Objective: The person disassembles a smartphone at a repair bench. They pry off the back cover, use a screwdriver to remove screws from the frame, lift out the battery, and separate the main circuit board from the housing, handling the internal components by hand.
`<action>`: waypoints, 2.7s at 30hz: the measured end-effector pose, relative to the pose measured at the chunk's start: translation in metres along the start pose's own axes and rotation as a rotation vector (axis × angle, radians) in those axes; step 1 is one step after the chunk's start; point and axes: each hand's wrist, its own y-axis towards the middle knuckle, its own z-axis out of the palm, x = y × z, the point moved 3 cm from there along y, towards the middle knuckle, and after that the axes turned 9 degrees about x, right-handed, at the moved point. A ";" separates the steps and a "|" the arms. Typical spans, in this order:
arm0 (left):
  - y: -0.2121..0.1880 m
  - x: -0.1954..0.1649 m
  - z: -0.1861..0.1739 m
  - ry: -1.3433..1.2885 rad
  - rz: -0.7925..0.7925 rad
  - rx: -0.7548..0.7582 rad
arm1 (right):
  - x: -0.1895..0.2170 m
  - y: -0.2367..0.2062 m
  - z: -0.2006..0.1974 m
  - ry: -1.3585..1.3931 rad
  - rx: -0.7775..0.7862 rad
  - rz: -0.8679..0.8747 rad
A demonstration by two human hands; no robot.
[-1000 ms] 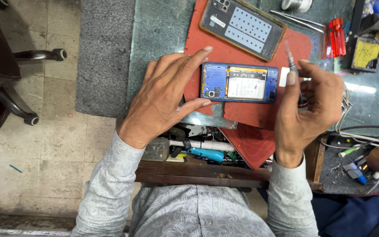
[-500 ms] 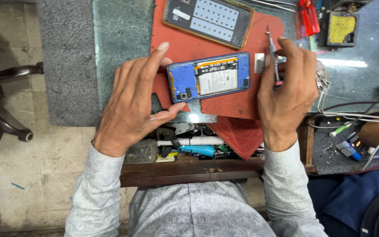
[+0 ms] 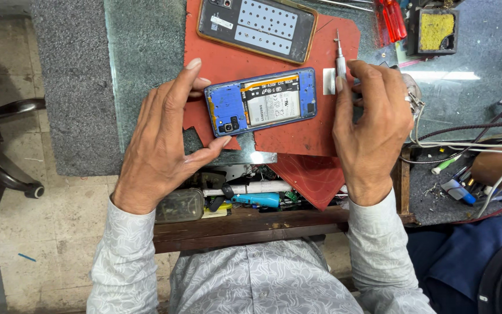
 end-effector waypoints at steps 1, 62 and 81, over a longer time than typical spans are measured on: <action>0.000 0.000 0.000 0.004 -0.001 -0.001 | -0.001 0.000 0.000 0.011 0.001 -0.001; 0.000 0.006 -0.002 0.067 -0.045 -0.003 | 0.048 0.057 -0.061 -0.727 0.579 -0.656; 0.001 0.007 0.000 0.079 -0.049 -0.005 | 0.049 0.055 -0.065 -0.749 0.531 -0.721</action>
